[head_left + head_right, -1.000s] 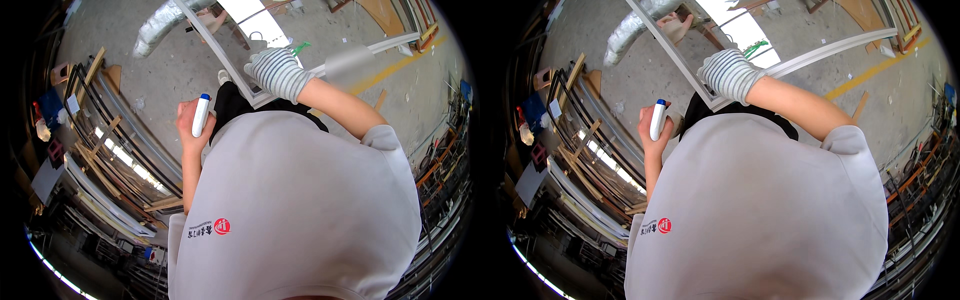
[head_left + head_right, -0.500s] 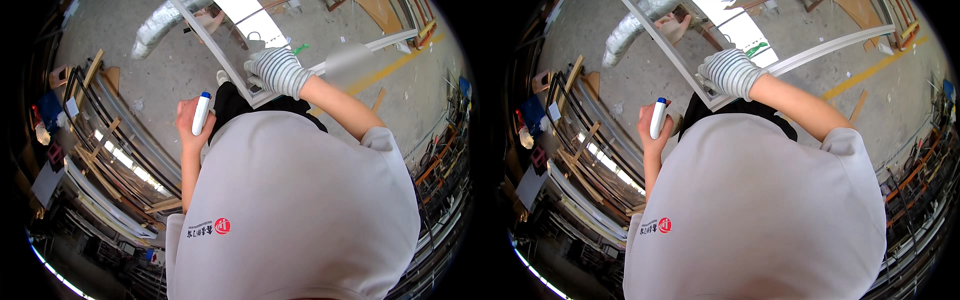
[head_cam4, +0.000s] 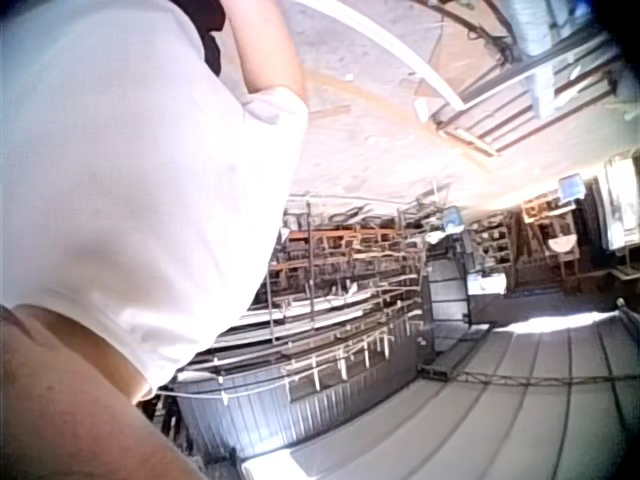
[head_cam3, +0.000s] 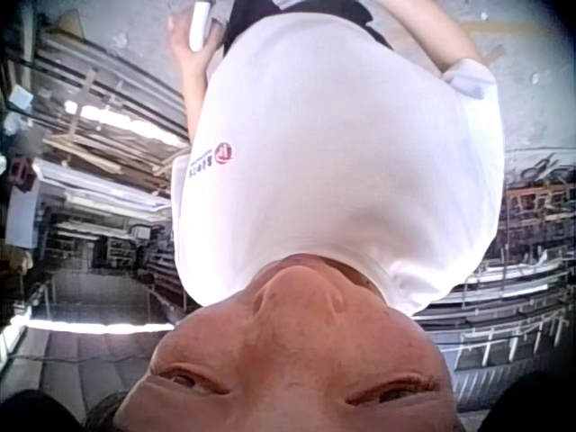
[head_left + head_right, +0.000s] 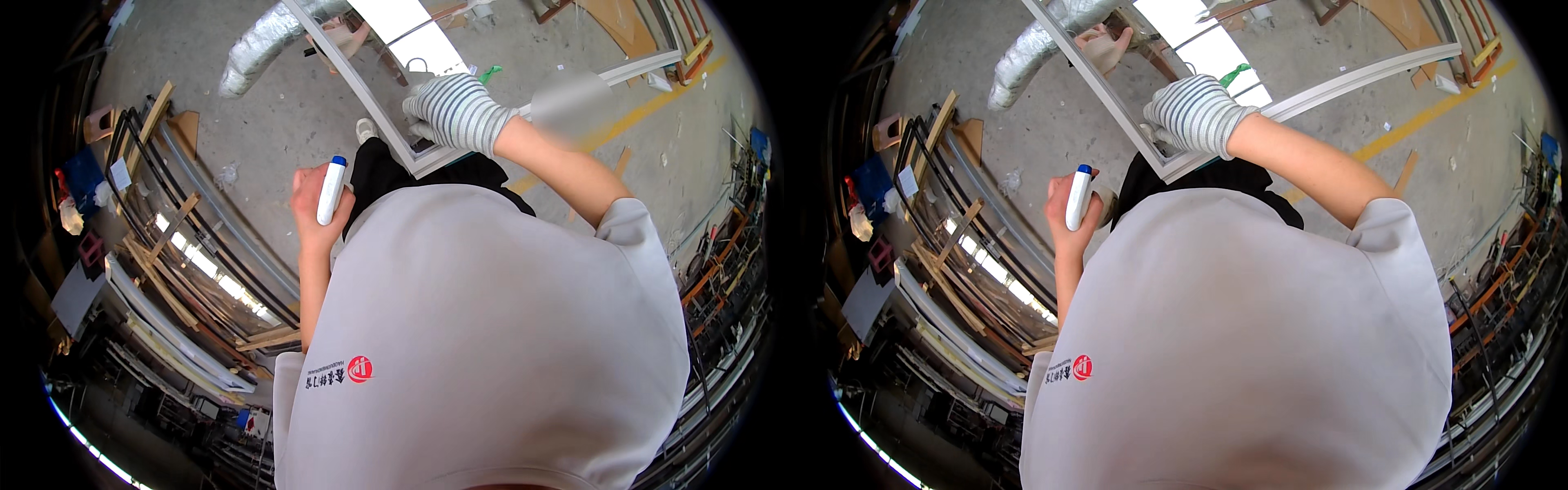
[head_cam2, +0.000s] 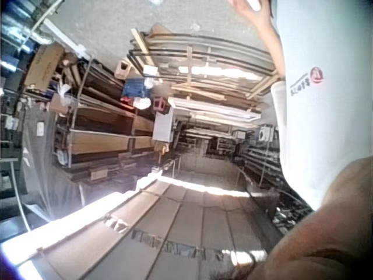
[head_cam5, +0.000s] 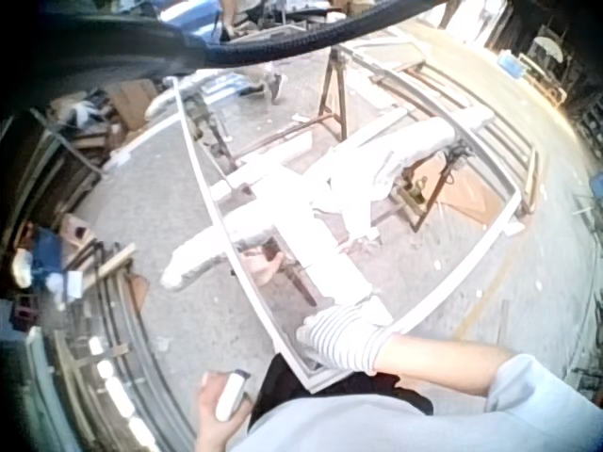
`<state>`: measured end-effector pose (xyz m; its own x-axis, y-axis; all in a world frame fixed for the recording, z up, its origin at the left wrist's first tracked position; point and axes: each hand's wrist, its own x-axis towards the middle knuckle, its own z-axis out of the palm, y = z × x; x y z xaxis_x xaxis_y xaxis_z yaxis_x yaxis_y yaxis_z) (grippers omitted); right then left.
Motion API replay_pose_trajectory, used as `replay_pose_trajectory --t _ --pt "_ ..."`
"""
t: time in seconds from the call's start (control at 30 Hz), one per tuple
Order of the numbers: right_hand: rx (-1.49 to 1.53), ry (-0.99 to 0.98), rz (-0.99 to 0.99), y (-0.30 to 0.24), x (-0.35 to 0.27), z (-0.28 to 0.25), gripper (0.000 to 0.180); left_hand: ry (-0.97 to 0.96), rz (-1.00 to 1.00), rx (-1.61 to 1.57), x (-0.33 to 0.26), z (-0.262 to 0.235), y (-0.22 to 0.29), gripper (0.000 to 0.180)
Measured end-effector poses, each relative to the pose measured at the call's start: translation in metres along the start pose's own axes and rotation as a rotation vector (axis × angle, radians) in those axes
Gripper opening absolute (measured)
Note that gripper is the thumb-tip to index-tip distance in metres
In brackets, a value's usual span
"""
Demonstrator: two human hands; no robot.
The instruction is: The person cleans a glass pane within a metal frame by spraying liquid from a trigger bottle and wiping the surface with a cloth.
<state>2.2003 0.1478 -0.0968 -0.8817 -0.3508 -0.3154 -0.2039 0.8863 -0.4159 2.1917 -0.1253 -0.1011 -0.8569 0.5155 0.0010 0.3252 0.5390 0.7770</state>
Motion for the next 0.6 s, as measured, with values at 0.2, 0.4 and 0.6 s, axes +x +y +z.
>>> replay_pose_trajectory --t 0.2,0.4,0.6 --pt "0.131 0.004 0.056 0.002 0.004 0.006 0.030 0.000 0.001 0.001 0.000 0.002 0.003 0.033" --pt "-0.038 0.023 -0.021 -0.007 0.006 -0.001 0.018 -0.005 0.013 -0.007 0.004 0.003 0.006 0.032" --pt "-0.117 -0.069 -0.021 -0.004 0.007 0.005 0.016 0.001 0.013 -0.002 0.005 0.000 0.005 0.032"
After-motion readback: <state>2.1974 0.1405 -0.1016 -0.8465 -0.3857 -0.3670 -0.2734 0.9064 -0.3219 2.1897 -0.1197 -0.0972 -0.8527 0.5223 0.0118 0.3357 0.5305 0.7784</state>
